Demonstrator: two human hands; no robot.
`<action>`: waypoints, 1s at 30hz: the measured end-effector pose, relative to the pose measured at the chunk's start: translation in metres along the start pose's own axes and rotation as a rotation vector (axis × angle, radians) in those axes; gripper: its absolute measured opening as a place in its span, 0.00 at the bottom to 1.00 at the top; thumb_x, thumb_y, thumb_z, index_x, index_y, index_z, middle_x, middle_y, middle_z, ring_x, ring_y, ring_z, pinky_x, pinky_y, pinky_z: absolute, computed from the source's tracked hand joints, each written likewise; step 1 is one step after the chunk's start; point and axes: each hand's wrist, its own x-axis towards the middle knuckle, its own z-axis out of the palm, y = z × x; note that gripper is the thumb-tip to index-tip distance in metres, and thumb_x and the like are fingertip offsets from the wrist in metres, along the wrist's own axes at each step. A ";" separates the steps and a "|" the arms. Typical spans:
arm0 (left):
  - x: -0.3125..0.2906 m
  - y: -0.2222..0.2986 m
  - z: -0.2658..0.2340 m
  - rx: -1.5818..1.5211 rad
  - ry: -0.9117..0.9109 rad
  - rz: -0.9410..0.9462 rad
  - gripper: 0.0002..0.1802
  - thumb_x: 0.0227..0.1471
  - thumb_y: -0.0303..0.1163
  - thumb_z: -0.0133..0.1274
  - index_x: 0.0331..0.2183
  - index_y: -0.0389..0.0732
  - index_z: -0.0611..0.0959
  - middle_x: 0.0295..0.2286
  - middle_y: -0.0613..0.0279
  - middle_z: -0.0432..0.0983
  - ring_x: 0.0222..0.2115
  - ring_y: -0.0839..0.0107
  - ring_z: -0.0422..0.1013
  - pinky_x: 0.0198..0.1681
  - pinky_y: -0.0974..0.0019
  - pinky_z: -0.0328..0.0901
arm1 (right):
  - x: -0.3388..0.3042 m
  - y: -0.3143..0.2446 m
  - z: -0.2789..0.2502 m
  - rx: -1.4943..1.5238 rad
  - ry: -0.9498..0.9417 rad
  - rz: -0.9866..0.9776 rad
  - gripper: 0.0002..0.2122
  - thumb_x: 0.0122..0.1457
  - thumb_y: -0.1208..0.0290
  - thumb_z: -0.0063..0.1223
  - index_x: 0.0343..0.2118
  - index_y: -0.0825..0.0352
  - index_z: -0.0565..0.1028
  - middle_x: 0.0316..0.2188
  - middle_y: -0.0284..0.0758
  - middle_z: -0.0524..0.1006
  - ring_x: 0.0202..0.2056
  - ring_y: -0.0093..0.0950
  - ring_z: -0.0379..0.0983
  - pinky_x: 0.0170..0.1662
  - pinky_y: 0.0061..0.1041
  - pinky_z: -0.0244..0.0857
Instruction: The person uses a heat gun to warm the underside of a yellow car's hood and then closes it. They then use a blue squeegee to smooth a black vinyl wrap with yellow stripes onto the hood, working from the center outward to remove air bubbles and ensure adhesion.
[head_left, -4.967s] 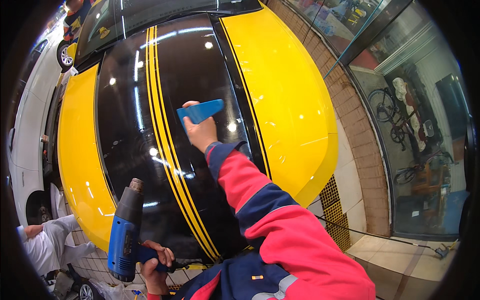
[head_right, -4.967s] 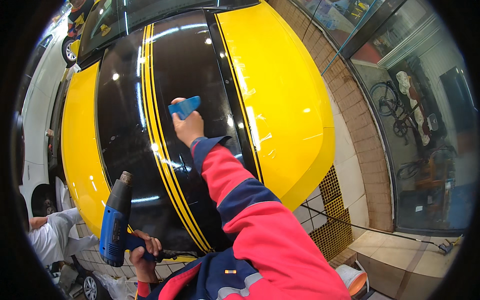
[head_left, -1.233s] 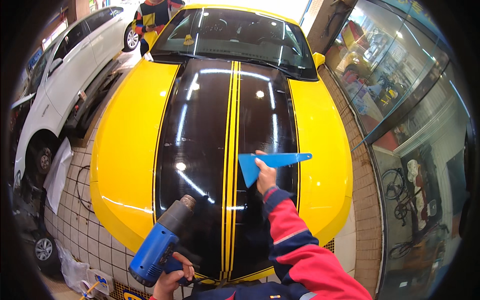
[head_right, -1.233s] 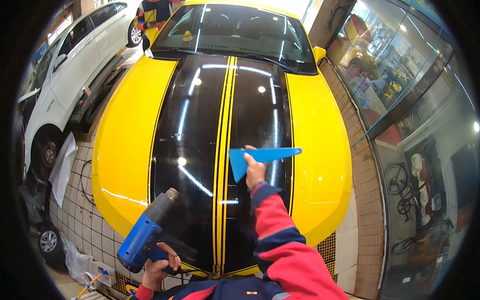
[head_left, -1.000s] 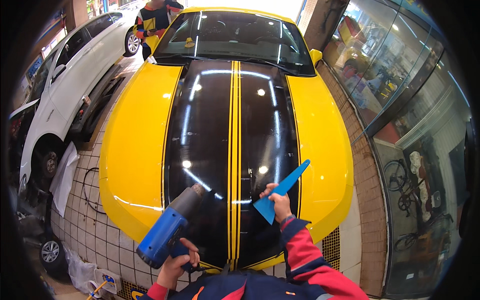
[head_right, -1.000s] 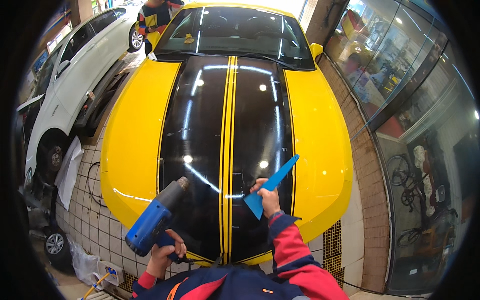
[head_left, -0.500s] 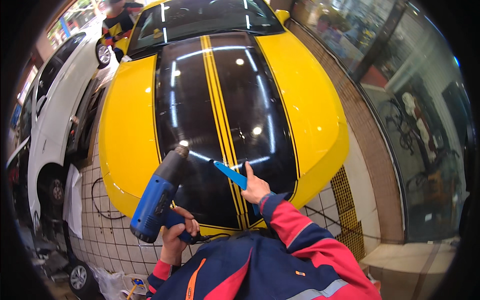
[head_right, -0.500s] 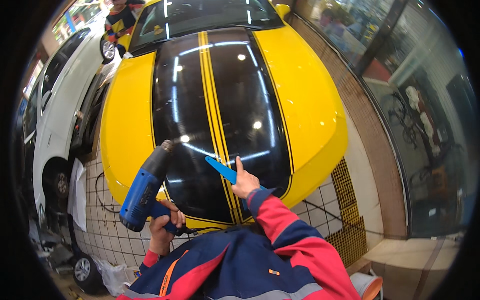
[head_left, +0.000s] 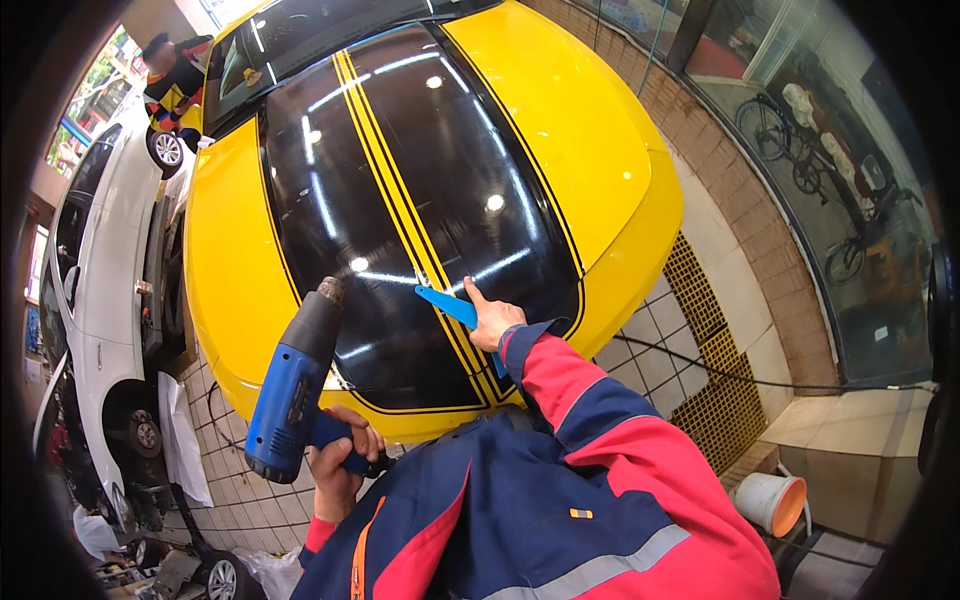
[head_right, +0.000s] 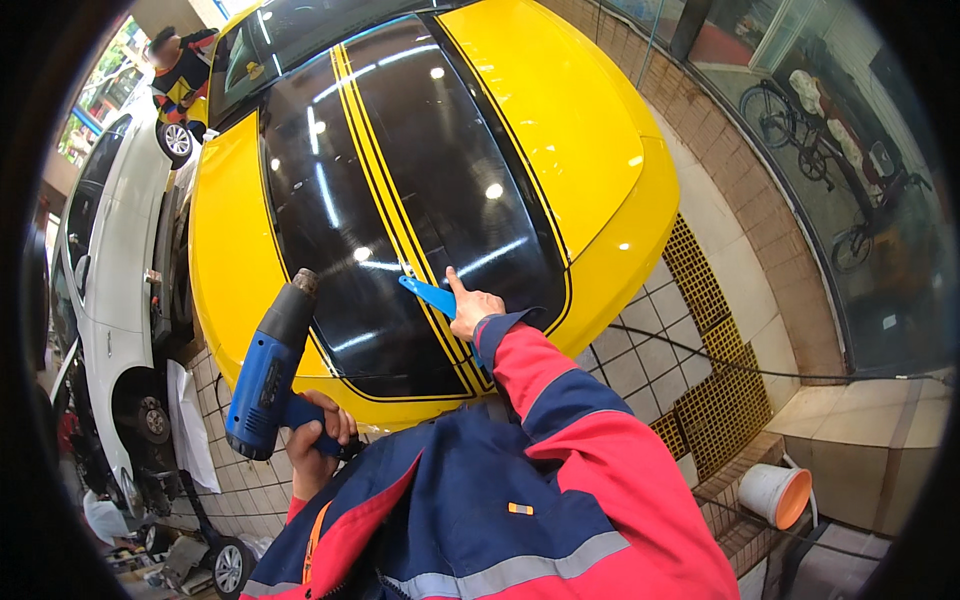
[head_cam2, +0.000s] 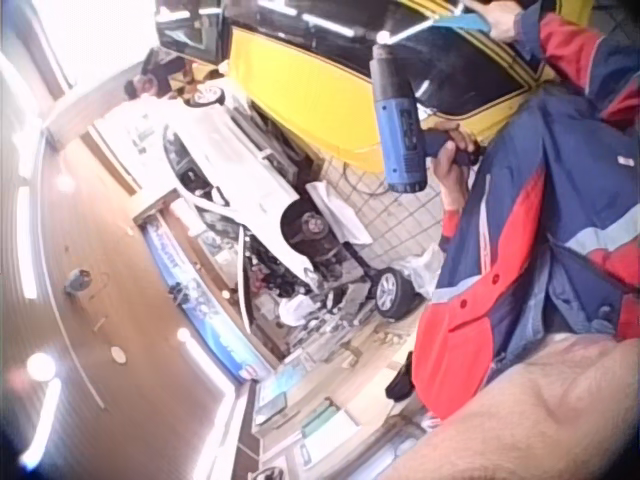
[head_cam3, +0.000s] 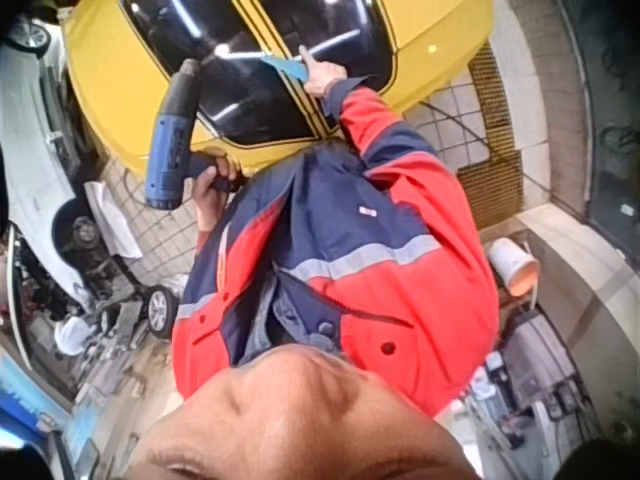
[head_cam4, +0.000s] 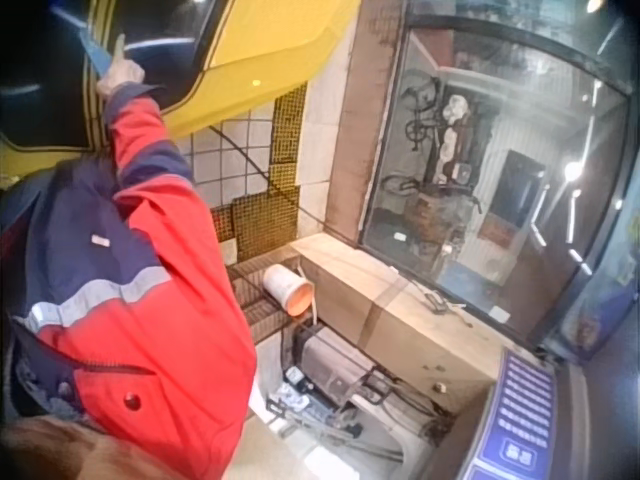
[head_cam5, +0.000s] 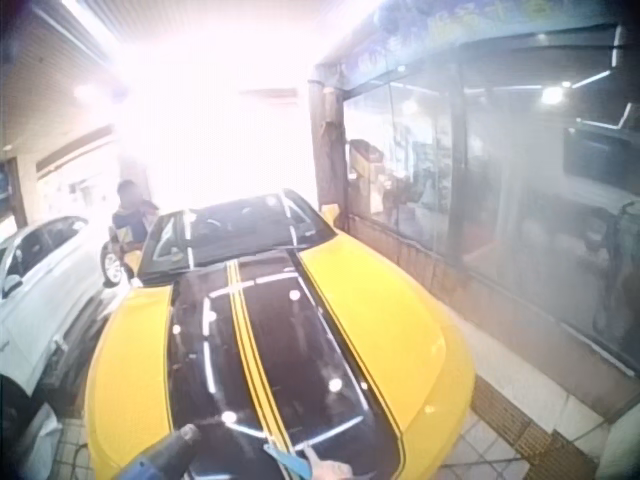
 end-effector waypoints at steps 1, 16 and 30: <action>0.000 0.001 0.003 0.008 -0.005 0.001 0.23 0.51 0.39 0.59 0.42 0.30 0.79 0.20 0.61 0.71 0.21 0.66 0.73 0.37 0.58 0.72 | -0.006 0.002 0.003 0.013 -0.004 0.005 0.51 0.55 0.71 0.57 0.81 0.51 0.42 0.41 0.52 0.85 0.45 0.51 0.84 0.56 0.45 0.74; -0.001 -0.005 0.030 0.095 -0.125 -0.101 0.22 0.50 0.38 0.57 0.42 0.30 0.79 0.20 0.62 0.70 0.21 0.66 0.72 0.37 0.59 0.72 | -0.071 0.040 0.059 0.188 0.047 0.032 0.52 0.56 0.71 0.56 0.81 0.45 0.38 0.39 0.54 0.85 0.44 0.54 0.84 0.55 0.48 0.74; -0.022 -0.006 0.026 0.128 -0.166 -0.142 0.22 0.50 0.37 0.57 0.43 0.30 0.78 0.22 0.61 0.71 0.23 0.67 0.72 0.38 0.59 0.72 | -0.112 0.066 0.105 0.237 0.002 0.086 0.51 0.59 0.70 0.57 0.81 0.46 0.37 0.45 0.55 0.84 0.46 0.55 0.83 0.56 0.50 0.74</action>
